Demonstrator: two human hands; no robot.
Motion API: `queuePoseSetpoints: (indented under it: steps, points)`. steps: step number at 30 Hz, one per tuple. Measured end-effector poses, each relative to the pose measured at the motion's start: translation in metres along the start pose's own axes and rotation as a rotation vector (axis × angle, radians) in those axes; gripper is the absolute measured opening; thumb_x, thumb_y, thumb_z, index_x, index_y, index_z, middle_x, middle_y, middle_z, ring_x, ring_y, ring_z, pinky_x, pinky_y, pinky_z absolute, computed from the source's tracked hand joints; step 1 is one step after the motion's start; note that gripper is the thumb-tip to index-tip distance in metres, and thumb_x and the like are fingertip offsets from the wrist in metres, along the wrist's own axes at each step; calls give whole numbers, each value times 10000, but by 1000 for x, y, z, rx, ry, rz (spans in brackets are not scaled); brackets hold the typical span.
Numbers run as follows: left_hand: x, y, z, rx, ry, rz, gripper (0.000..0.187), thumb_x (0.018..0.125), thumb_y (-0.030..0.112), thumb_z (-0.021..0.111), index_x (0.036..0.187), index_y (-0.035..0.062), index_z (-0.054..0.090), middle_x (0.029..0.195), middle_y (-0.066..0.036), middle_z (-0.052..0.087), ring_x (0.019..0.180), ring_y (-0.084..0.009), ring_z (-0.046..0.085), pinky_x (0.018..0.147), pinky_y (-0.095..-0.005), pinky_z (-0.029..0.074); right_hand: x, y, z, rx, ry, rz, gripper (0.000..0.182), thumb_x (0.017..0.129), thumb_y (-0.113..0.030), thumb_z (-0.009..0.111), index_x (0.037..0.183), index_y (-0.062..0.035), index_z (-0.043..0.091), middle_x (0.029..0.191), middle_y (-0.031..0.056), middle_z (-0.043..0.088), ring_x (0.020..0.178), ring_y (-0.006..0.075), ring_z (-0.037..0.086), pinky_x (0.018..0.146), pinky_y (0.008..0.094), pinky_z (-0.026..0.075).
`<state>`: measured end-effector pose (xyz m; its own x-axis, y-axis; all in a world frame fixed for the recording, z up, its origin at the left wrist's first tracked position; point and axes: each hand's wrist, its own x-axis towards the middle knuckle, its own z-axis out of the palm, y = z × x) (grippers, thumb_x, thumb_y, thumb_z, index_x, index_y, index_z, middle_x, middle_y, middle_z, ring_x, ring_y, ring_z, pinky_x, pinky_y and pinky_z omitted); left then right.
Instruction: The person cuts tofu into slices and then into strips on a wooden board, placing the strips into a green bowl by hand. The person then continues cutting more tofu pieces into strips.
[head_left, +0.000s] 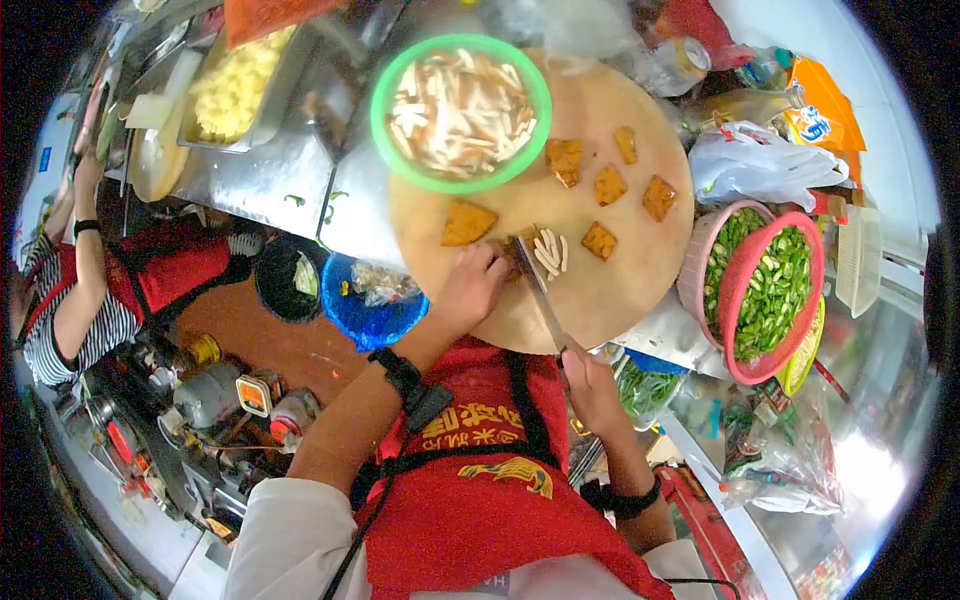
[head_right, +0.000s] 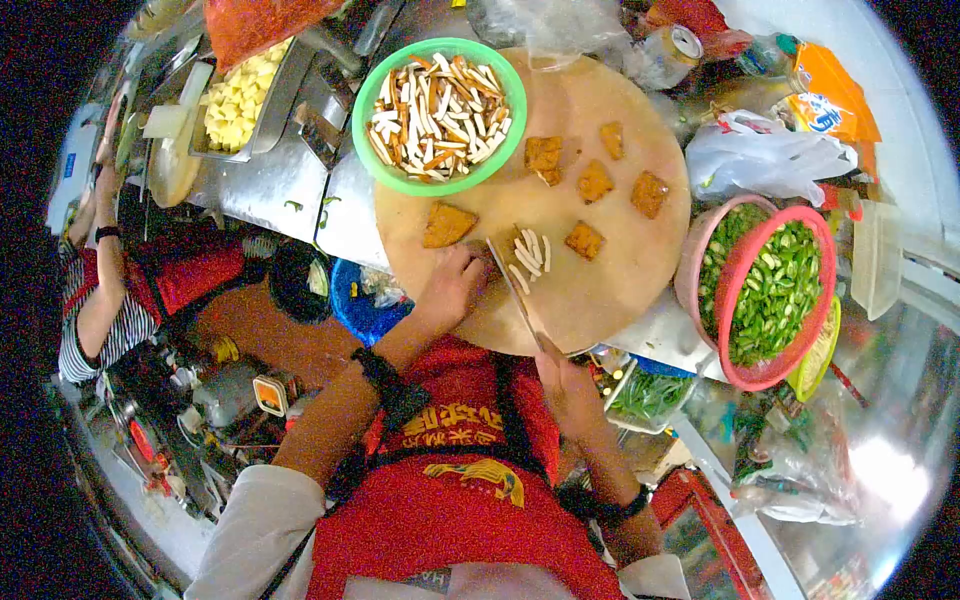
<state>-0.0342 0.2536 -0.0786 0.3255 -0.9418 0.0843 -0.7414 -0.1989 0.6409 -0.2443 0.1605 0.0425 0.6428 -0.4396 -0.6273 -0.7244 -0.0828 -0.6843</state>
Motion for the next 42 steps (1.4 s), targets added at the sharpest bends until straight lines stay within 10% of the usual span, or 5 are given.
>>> queuePoseSetpoints:
  steps: [42]
  points:
    - [-13,-8,-6,-25,12,95,233,747,62,620,964,-5,573,1020,-173,552,910,-351,532,818,-419,449,13,-7,16,-36,-26,44,528,989,-420,326,1380,-83,436,1148,279,590,1087,457,551,950,463,436]
